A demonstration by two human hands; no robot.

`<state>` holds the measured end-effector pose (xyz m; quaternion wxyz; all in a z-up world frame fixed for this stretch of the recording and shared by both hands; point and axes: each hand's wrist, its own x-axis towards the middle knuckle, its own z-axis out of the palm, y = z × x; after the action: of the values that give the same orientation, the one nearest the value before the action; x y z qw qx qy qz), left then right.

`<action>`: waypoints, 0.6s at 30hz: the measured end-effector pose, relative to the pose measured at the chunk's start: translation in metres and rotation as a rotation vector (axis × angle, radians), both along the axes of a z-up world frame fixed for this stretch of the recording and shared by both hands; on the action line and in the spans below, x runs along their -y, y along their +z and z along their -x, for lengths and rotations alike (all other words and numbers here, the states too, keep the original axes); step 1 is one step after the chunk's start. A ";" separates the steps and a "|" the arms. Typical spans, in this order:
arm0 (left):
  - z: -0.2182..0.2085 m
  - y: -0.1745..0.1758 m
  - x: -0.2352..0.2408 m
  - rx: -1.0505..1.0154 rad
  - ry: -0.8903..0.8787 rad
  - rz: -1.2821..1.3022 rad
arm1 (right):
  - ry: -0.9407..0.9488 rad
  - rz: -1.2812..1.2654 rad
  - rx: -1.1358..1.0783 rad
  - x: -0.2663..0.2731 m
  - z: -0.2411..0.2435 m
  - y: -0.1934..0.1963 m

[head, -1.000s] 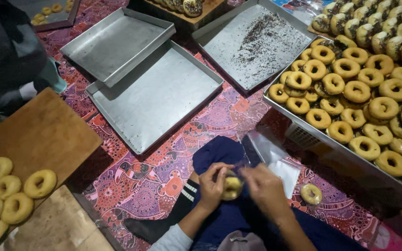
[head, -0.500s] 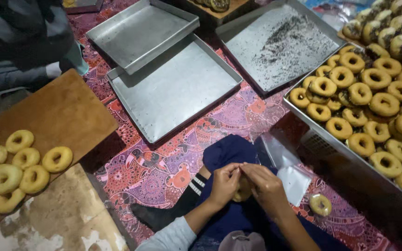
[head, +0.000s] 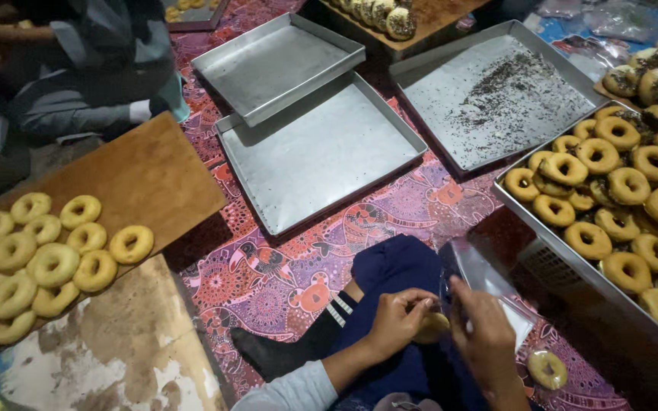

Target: The person sits on the floor and packages donuts one by one into clear plastic bags. They pick donuts from a metal tray, place them into bags, and set the filled bags into a white basket.

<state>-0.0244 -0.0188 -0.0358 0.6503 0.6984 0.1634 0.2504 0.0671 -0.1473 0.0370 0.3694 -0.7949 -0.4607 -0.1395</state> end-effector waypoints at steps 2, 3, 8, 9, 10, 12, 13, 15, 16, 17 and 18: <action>-0.004 0.000 -0.002 0.003 0.029 -0.046 | 0.136 -0.009 -0.013 0.005 0.002 -0.004; -0.004 0.000 -0.001 0.003 0.043 -0.068 | 0.203 -0.012 -0.022 0.007 0.004 -0.007; 0.002 0.002 -0.001 -0.024 0.010 -0.147 | 0.215 0.018 -0.093 0.005 0.000 -0.014; 0.003 0.003 -0.001 -0.032 0.004 -0.165 | 0.209 0.023 -0.107 0.004 -0.003 -0.014; 0.004 0.004 -0.001 -0.024 -0.021 -0.172 | 0.219 0.056 -0.080 0.004 -0.006 -0.013; 0.004 0.004 0.000 -0.007 -0.082 -0.182 | 0.227 0.127 -0.026 0.008 -0.011 -0.011; 0.005 0.004 0.001 0.005 -0.071 -0.225 | 0.201 0.147 -0.034 0.009 -0.012 -0.013; 0.005 0.002 0.000 0.024 -0.050 -0.306 | 0.150 0.192 -0.055 0.008 -0.011 -0.023; 0.006 0.001 0.001 0.021 -0.064 -0.300 | 0.126 0.172 -0.113 0.009 -0.010 -0.031; 0.007 -0.001 0.003 0.016 -0.077 -0.294 | 0.103 0.154 -0.172 0.010 -0.010 -0.041; 0.008 -0.002 0.008 0.013 -0.091 -0.287 | 0.078 0.135 -0.231 0.012 -0.010 -0.052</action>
<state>-0.0319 -0.0263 -0.0373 0.5555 0.7892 0.0900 0.2458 0.0770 -0.1597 -0.0149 0.3706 -0.8102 -0.4542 -0.0012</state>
